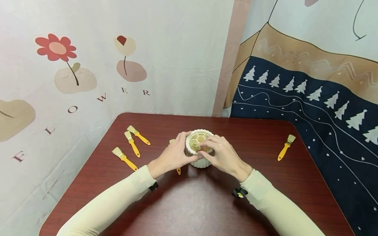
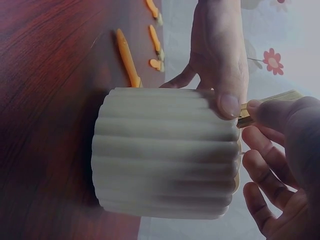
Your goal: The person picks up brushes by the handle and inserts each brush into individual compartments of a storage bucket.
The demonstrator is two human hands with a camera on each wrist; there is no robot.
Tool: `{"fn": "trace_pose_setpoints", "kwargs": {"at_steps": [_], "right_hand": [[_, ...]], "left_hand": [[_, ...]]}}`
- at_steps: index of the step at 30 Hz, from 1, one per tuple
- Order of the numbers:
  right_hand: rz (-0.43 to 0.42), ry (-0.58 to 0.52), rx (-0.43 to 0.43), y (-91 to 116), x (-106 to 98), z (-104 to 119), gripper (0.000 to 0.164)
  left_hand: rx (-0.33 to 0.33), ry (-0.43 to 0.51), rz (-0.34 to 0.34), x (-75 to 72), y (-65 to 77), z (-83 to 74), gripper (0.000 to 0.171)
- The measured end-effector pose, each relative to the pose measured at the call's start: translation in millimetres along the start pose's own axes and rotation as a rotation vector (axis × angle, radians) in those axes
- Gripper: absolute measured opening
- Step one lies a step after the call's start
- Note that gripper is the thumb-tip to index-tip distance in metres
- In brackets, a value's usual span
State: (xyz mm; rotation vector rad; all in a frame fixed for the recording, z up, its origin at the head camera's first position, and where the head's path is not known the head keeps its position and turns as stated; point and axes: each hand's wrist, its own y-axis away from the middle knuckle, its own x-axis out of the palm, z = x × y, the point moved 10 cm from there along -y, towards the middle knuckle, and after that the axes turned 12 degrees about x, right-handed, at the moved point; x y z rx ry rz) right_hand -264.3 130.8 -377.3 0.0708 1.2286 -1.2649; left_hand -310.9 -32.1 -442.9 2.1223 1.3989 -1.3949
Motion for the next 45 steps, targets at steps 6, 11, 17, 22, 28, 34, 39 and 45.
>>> {"fn": "trace_pose_setpoints", "kwargs": {"at_steps": [6,11,17,22,28,34,39,45], "right_hand": [[0.003,0.0,0.016,0.8,-0.9,-1.2,0.034],[0.002,-0.009,0.024,1.1,-1.9,-2.0,0.033],[-0.004,-0.018,0.034,1.9,-3.6,-3.7,0.034],[0.001,-0.025,0.042,2.7,-4.1,-5.6,0.034],[-0.007,-0.027,0.043,3.6,-5.6,-7.4,0.034],[-0.016,-0.035,0.047,4.0,-8.2,-9.2,0.036],[-0.024,-0.044,0.053,4.5,-9.9,-12.8,0.037],[-0.037,-0.045,0.061,5.4,-12.8,-18.5,0.036]], "left_hand": [[0.003,-0.004,0.0,-0.3,-0.1,0.1,0.114],[0.005,0.002,-0.002,-0.8,0.1,-0.4,0.114],[0.004,0.01,0.002,0.0,0.8,-0.8,0.113],[0.002,0.018,0.004,0.1,0.8,-0.7,0.113],[0.0,0.008,0.007,0.5,0.9,-0.3,0.113],[-0.005,0.023,0.006,1.2,0.4,1.3,0.112],[-0.012,0.028,0.004,1.4,0.4,1.3,0.113],[-0.019,0.025,0.005,0.9,0.2,1.0,0.115]]}}
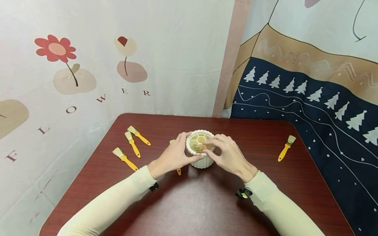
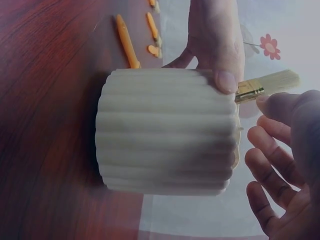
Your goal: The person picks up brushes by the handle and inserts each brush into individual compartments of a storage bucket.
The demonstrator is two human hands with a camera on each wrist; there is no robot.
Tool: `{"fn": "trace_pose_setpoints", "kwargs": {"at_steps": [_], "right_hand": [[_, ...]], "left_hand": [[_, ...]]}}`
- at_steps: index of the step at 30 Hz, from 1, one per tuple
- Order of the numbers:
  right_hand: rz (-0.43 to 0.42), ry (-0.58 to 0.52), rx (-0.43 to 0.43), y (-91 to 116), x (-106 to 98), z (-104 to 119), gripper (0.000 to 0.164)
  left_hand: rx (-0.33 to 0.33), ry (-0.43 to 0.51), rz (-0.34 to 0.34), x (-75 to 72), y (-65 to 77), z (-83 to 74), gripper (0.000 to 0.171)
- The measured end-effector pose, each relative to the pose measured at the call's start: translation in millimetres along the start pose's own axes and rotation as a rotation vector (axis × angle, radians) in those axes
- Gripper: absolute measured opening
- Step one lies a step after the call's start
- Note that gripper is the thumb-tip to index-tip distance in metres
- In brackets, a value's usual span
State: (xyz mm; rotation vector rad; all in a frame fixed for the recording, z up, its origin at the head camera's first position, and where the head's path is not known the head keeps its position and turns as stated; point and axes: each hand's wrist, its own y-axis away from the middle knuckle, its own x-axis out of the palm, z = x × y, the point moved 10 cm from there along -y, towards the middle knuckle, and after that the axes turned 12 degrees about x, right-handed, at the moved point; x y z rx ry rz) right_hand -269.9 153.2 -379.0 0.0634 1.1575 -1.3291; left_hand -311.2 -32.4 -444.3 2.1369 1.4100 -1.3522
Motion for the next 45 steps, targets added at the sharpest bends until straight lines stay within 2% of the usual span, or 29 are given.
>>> {"fn": "trace_pose_setpoints", "kwargs": {"at_steps": [8,15,34,45], "right_hand": [[-0.018,-0.02,0.01,-2.6,-9.7,-5.0,0.032],[-0.034,-0.011,0.054,-6.4,-21.9,-16.6,0.029],[-0.058,0.049,0.293,10.9,-45.5,-85.3,0.034],[-0.06,0.1,0.392,23.7,-55.4,-119.0,0.036]], "left_hand": [[-0.006,-0.018,-0.003,-2.3,-1.3,1.8,0.115],[-0.006,-0.022,0.004,-4.0,-4.6,1.0,0.115],[0.005,-0.019,-0.002,0.9,-4.4,-1.4,0.113],[-0.008,-0.025,0.001,1.3,0.5,0.0,0.113]]}}
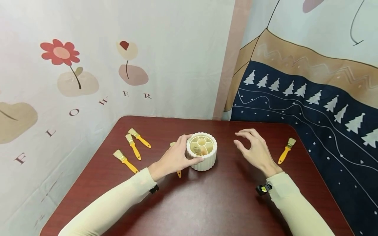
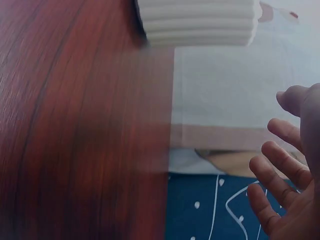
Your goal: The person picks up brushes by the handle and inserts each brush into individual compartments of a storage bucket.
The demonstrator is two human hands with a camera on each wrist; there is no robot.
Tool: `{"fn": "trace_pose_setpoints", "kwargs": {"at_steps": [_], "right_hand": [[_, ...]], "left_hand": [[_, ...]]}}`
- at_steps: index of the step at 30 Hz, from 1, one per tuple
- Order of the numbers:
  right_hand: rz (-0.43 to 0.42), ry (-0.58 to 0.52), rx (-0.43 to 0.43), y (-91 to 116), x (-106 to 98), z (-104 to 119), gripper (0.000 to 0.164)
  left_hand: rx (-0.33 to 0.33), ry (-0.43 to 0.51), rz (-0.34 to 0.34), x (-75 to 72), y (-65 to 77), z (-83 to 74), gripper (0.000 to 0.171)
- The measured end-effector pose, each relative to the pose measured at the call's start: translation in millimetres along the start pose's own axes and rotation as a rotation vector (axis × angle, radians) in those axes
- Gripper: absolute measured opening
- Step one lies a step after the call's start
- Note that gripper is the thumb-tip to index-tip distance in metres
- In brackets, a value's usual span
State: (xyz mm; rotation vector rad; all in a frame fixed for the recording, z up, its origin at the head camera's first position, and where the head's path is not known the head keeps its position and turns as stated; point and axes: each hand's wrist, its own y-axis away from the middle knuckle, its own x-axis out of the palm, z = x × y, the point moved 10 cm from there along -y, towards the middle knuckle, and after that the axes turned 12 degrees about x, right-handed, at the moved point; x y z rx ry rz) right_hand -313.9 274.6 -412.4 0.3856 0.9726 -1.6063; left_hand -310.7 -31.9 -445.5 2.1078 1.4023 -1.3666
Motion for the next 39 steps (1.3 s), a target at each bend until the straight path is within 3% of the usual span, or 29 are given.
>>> {"fn": "trace_pose_setpoints", "kwargs": {"at_steps": [8,16,25,39], "right_hand": [[0.003,0.031,0.03,0.3,-8.4,-21.0,0.04],[0.058,0.076,0.12,0.9,-15.3,-47.4,0.051],[0.095,0.123,0.163,2.8,-22.9,-73.4,0.059],[0.122,0.211,0.302,4.6,-40.8,-119.7,0.075]], "left_hand": [[0.006,0.01,-0.005,0.8,0.2,0.1,0.114],[0.005,0.004,-0.002,1.8,0.4,0.4,0.114],[-0.013,-0.006,-0.004,1.6,0.5,2.1,0.114],[-0.016,-0.004,-0.007,0.0,2.3,1.0,0.113]]}}
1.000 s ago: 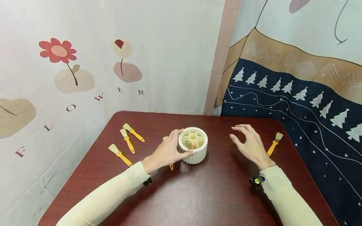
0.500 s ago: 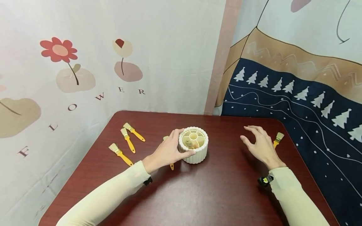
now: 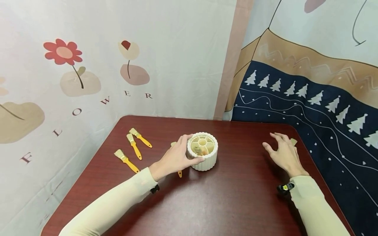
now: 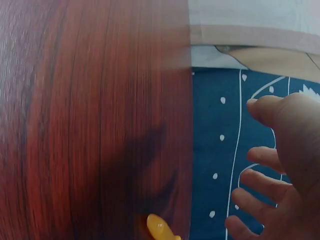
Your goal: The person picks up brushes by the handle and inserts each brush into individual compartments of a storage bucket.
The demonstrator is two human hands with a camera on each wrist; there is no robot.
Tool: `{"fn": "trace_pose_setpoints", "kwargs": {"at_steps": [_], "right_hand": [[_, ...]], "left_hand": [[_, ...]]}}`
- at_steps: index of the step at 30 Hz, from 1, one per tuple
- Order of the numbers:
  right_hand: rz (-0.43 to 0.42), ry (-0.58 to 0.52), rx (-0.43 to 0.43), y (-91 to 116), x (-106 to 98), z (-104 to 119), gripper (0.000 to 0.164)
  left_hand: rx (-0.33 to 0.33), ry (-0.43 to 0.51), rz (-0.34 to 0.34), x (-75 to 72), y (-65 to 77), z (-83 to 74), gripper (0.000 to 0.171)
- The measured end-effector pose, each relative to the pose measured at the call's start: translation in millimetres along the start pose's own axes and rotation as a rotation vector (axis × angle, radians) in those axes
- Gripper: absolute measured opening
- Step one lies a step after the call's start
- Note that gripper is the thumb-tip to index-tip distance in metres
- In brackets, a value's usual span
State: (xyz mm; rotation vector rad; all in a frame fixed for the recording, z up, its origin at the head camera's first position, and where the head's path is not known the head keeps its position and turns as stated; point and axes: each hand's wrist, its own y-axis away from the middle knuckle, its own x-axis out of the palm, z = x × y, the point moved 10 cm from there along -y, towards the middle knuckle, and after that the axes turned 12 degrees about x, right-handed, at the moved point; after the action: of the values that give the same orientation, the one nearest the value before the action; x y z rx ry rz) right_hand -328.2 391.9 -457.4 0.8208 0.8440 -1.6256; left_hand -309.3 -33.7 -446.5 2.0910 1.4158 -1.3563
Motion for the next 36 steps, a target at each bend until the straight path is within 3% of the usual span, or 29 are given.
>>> {"fn": "trace_pose_setpoints", "kwargs": {"at_steps": [8,20,36], "right_hand": [[-0.006,0.006,0.051,-4.4,-8.6,-25.3,0.076],[-0.016,-0.029,0.197,-10.5,-14.3,-70.0,0.076],[-0.033,-0.03,0.34,-12.1,-15.6,-93.8,0.069]], "left_hand": [[0.0,0.0,0.003,0.4,0.1,0.4,0.113],[0.006,-0.006,0.003,0.4,0.4,0.6,0.113],[0.01,-0.024,0.006,-0.1,-0.2,0.5,0.113]]}}
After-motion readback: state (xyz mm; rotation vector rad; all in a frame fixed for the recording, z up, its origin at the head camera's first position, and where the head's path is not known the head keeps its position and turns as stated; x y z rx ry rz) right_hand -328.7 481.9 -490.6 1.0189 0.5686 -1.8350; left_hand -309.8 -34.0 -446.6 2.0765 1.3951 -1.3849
